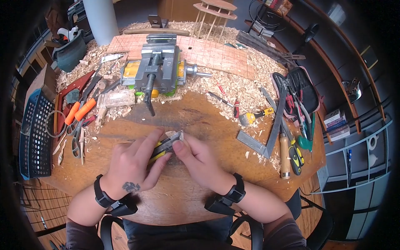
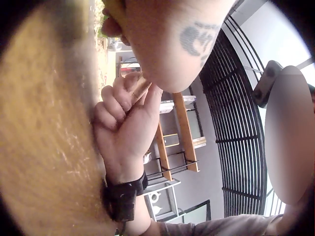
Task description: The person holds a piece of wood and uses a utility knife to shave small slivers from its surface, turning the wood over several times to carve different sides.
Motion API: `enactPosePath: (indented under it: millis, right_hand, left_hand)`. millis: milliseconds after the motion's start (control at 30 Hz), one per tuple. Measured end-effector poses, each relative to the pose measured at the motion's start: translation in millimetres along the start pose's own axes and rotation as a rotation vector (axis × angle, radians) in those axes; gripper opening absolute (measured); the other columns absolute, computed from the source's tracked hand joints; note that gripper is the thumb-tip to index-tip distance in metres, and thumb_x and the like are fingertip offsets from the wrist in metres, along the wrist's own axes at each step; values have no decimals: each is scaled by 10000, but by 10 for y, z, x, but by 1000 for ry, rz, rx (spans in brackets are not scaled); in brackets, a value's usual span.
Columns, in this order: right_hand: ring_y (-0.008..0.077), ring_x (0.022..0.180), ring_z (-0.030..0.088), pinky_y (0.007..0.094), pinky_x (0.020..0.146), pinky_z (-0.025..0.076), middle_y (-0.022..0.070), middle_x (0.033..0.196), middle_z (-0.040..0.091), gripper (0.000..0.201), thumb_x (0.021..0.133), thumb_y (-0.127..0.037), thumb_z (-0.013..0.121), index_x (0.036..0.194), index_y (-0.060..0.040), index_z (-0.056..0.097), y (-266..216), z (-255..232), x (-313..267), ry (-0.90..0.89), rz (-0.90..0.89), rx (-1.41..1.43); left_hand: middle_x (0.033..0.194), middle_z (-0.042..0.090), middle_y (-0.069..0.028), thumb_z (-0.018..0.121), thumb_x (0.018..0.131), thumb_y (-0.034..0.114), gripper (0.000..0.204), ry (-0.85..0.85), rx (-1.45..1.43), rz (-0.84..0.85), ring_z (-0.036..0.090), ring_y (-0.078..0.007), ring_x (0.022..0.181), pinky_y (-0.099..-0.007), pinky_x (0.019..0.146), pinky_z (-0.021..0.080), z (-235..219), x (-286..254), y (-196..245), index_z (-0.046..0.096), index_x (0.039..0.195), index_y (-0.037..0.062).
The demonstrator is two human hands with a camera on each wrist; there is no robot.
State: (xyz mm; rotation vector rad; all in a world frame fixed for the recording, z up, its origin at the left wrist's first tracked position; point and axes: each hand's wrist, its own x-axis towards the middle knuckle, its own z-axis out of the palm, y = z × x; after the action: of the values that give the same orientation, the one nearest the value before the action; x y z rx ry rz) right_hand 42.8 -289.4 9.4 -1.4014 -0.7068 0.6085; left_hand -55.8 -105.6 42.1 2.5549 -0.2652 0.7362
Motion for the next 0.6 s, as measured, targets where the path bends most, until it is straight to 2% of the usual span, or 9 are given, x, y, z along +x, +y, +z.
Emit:
enactPosePath:
  millis: [167,233,300,600]
  right_hand:
    - [40,828,497,243,737,448,-48,862,604,374,1119,-355,536,1115,-8,675,-15,-45,-18,-17,44,-25]
    - [38,830,496,241,737,446,-52,863,604,372,1116,-353,543,1113,-7,678,-52,-28,-17,-21,53,-14]
    - [35,820,486,235,717,435,-61,855,598,360,1110,-343,560,1108,-6,685,-76,-1,-10,-1,-2,-16]
    - [36,769,478,241,675,433,-50,795,597,346,1094,-334,597,1053,-9,708,-66,-17,-16,40,18,-83]
  left_hand:
    - [762,642,-136,731,914,217,483,-22,24,1,668,-276,570,-373,511,530,-26,3,27,623,1287,-71]
    - [761,675,-160,791,863,186,511,-34,22,-41,680,-313,607,-373,562,544,-39,6,51,639,1281,-65]
    - [763,676,-159,792,863,188,511,-28,18,-37,680,-313,607,-372,562,544,-37,5,50,639,1280,-65]
    - [781,685,-165,791,862,180,502,-24,18,-32,685,-313,610,-367,565,548,-44,8,53,642,1270,-71]
